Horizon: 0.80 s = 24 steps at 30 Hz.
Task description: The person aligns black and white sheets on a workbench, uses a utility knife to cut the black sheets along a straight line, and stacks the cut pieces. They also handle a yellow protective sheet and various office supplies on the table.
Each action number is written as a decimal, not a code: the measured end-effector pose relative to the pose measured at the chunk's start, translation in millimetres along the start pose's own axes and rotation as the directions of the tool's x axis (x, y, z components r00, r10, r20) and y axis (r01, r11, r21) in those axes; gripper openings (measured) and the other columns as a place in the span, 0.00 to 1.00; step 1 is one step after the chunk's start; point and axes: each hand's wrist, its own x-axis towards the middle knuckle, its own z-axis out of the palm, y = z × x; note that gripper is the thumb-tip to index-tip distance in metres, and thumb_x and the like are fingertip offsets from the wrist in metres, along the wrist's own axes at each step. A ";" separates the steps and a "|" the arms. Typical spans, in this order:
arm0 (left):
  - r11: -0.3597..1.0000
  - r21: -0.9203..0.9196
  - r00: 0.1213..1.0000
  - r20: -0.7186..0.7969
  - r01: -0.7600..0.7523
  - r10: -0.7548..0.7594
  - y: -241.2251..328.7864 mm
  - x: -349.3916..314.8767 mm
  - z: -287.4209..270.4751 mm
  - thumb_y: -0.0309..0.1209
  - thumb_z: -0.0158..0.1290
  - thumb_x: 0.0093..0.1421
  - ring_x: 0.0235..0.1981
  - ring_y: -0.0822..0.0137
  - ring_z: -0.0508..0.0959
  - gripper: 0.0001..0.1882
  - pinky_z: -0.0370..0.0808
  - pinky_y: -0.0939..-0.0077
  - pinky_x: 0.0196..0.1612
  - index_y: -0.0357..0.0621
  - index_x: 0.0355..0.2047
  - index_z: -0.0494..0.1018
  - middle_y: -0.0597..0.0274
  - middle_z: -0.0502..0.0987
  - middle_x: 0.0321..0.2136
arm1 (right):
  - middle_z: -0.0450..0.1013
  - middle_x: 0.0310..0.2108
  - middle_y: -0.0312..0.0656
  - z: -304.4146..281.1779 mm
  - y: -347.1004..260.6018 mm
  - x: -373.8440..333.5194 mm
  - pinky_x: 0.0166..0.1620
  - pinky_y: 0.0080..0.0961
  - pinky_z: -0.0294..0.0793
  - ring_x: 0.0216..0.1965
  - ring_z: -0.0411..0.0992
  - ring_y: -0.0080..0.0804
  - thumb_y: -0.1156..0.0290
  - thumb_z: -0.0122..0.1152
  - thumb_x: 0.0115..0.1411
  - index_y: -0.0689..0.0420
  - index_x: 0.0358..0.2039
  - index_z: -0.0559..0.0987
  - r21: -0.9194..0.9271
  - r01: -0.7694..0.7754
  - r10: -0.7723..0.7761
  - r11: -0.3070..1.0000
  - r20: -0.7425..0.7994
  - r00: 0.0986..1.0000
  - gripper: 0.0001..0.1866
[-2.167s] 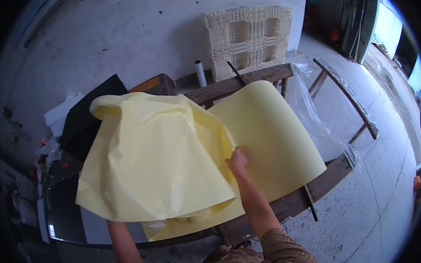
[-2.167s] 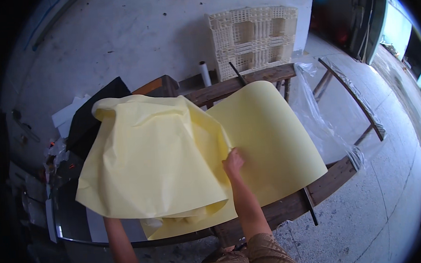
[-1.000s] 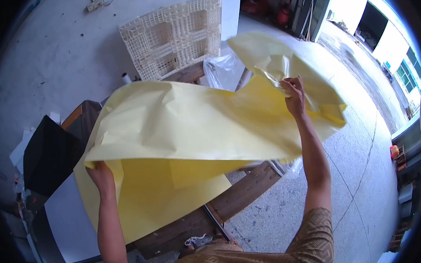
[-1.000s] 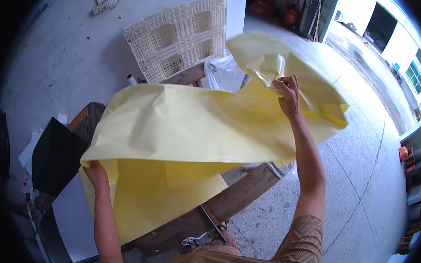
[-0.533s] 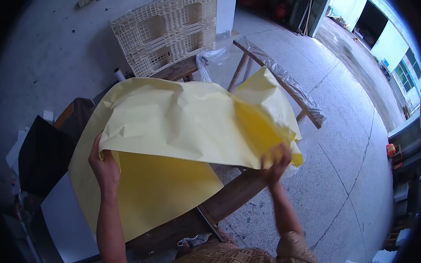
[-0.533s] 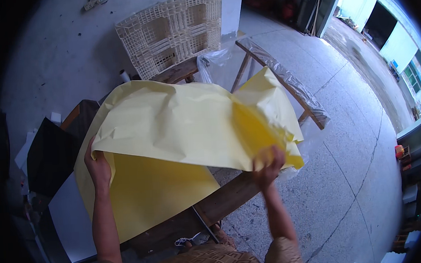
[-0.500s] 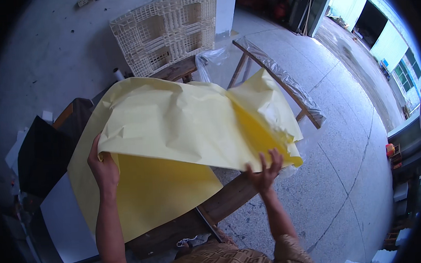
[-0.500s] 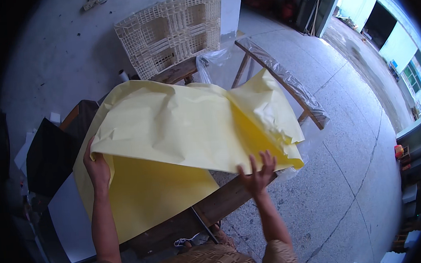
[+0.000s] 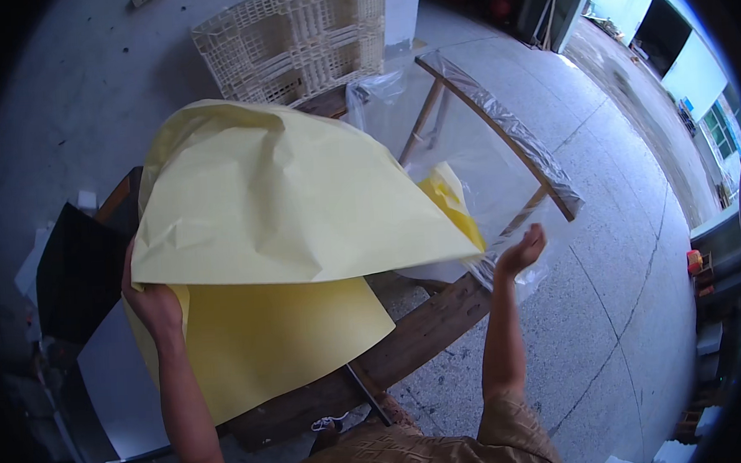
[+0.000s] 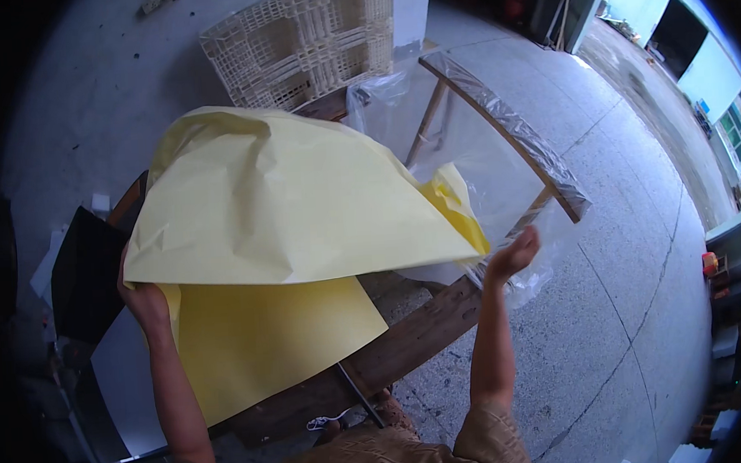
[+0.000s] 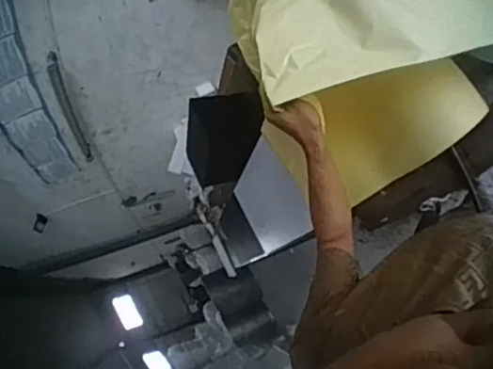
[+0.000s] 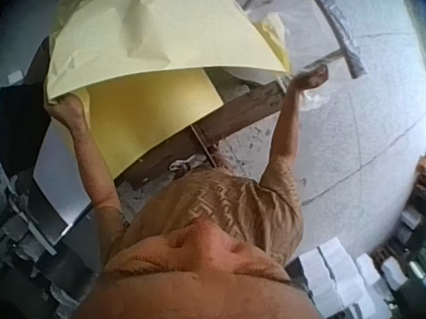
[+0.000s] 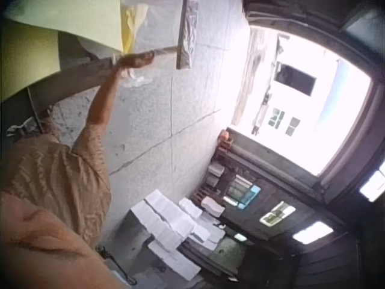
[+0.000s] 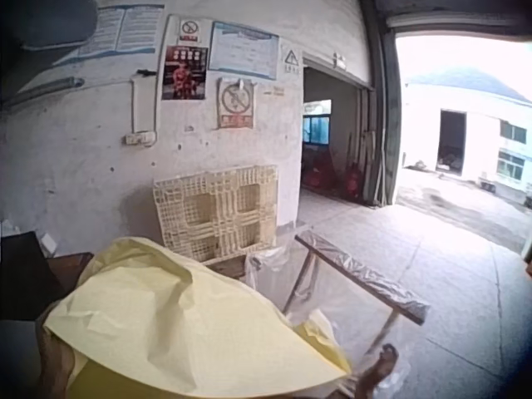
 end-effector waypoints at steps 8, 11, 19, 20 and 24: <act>0.999 -0.014 0.999 0.001 -0.044 0.044 23.0 19.2 12.9 0.24 0.47 0.64 0.46 0.70 0.74 0.15 0.68 0.74 0.53 0.32 0.50 0.71 0.58 0.77 0.44 | 0.66 0.46 0.54 -38.1 -99.9 -196.0 0.48 0.42 0.69 0.47 0.66 0.52 0.62 0.74 0.43 0.56 0.47 0.71 0.112 0.576 -0.478 0.810 0.695 0.537 0.31; 0.994 0.049 0.994 -0.040 -0.097 0.099 23.3 28.6 6.1 0.26 0.49 0.63 0.46 0.69 0.74 0.15 0.68 0.74 0.53 0.31 0.49 0.72 0.58 0.77 0.43 | 0.70 0.36 0.48 -65.0 -110.9 -225.7 0.42 0.45 0.69 0.35 0.69 0.49 0.72 0.67 0.47 0.57 0.40 0.74 0.623 0.249 -0.665 0.742 0.732 0.149 0.19; 0.995 0.052 0.991 -0.096 -0.087 0.092 30.5 40.1 -16.6 0.31 0.48 0.64 0.47 0.68 0.74 0.18 0.68 0.72 0.53 0.31 0.50 0.72 0.56 0.77 0.45 | 0.67 0.52 0.52 111.7 6.3 -71.1 0.47 0.35 0.71 0.49 0.67 0.41 0.63 0.59 0.57 0.58 0.53 0.67 -0.082 0.581 -0.252 0.810 0.846 0.470 0.25; 0.990 0.079 0.991 -0.062 -0.113 0.118 33.6 38.5 -11.0 0.32 0.48 0.65 0.47 0.68 0.74 0.18 0.68 0.72 0.53 0.32 0.50 0.72 0.56 0.77 0.45 | 0.65 0.54 0.53 121.9 -11.8 -32.1 0.49 0.35 0.70 0.52 0.66 0.40 0.60 0.60 0.56 0.57 0.55 0.65 -0.223 0.622 -0.201 0.750 0.819 0.537 0.28; 0.994 0.088 0.996 -0.058 -0.058 0.063 31.1 29.3 8.2 0.28 0.44 0.67 0.47 0.68 0.74 0.16 0.67 0.74 0.54 0.32 0.50 0.71 0.56 0.77 0.44 | 0.57 0.62 0.55 136.2 -58.0 15.4 0.56 0.36 0.66 0.61 0.59 0.39 0.50 0.63 0.53 0.54 0.64 0.54 -0.597 0.715 0.127 0.364 0.792 0.597 0.44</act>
